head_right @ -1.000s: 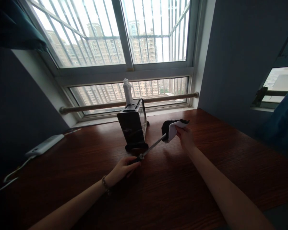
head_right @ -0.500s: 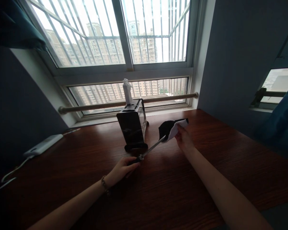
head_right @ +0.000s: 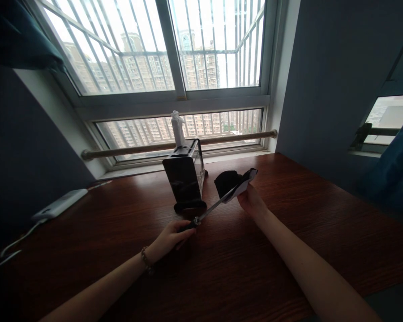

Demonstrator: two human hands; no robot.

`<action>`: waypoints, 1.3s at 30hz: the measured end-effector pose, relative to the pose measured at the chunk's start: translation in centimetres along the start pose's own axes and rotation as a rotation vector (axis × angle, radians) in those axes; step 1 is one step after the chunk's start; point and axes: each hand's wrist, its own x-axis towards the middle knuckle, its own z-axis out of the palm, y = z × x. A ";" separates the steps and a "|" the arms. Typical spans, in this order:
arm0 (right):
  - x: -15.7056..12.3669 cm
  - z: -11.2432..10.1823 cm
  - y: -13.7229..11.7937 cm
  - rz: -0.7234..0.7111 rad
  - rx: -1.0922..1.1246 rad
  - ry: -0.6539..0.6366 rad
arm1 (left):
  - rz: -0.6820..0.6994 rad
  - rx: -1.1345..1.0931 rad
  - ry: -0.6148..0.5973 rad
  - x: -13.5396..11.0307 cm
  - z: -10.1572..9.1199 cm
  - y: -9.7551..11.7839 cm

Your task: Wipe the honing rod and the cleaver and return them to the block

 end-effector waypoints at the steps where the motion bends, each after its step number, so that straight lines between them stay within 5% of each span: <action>1: 0.0 0.1 0.0 -0.010 0.008 -0.006 | 0.001 -0.003 0.001 0.0 0.0 0.0; 10: 0.4 0.0 -1.0 -0.123 0.074 0.011 | -0.020 -0.009 -0.006 -0.2 0.1 0.6; 20: -2.0 1.4 2.6 -0.028 -0.037 -0.011 | -0.021 -0.049 0.013 0.1 0.1 0.5; 28: -0.7 0.4 0.4 -0.195 -0.061 0.015 | -0.017 -0.034 0.014 0.1 0.1 0.0; 39: -1.2 0.2 1.4 -0.081 -0.162 0.102 | -0.045 -0.007 0.025 0.1 0.1 0.2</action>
